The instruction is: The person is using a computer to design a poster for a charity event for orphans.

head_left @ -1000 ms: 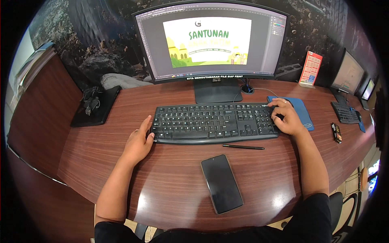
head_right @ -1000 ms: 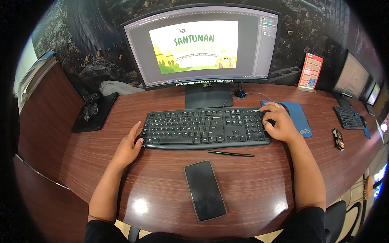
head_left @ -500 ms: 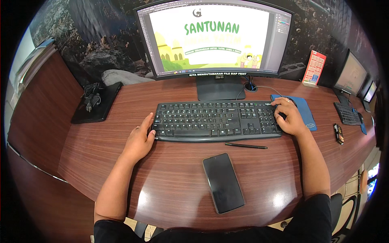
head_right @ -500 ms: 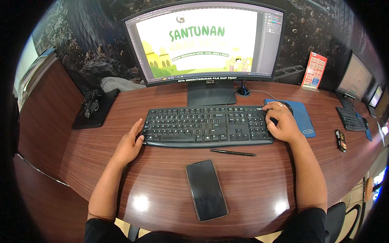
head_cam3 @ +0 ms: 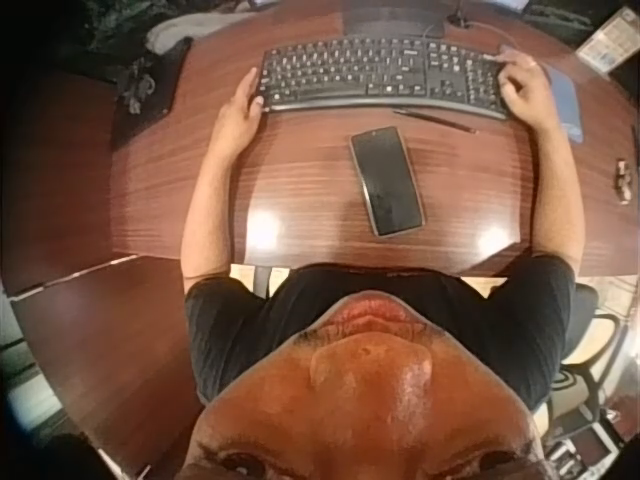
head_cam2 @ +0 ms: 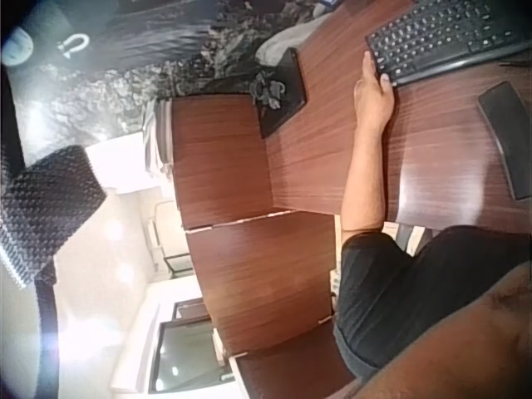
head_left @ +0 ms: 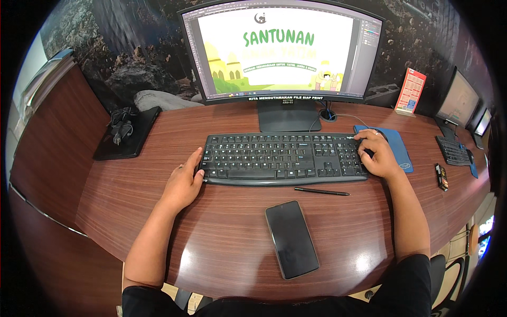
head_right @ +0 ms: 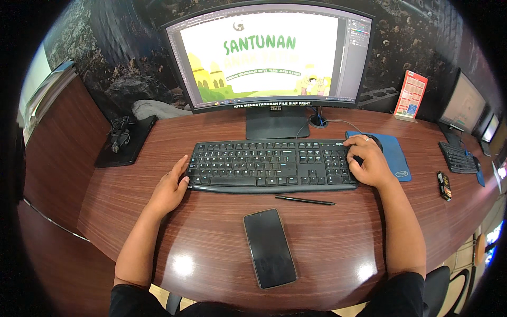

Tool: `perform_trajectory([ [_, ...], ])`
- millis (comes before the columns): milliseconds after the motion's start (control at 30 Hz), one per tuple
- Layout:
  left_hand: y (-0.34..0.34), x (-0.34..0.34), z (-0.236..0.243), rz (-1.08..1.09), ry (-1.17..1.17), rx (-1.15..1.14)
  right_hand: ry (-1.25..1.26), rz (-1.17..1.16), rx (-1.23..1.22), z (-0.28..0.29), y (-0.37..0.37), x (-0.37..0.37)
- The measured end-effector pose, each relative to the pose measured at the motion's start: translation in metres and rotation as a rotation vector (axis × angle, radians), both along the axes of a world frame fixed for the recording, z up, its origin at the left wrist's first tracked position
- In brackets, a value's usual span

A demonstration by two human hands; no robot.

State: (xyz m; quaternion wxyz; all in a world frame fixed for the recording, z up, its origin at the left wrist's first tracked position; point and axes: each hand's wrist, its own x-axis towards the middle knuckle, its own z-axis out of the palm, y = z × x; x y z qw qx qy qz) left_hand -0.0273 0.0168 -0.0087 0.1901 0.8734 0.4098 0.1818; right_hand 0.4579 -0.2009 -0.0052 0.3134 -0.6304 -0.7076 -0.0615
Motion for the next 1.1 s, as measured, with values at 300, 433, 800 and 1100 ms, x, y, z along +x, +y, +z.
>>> perform_trajectory([
  [300, 0.0042, -0.0025, -0.0043, -0.021, -0.009, 0.018, 0.000, -0.002, 0.010, 0.0000, 0.0001, -0.0001],
  [433, 0.0035, -0.0017, -0.0032, -0.009, 0.007, -0.008, -0.003, 0.012, 0.031, -0.0005, 0.0004, -0.0002],
  [800, 0.0022, -0.0016, -0.0017, -0.017, -0.011, -0.023, -0.123, -0.151, 0.085, 0.0002, 0.0008, -0.0046],
  [1100, 0.0040, -0.0024, -0.0053, -0.026, -0.027, -0.002, -0.105, -0.146, 0.079, -0.0021, 0.0011, -0.0023],
])
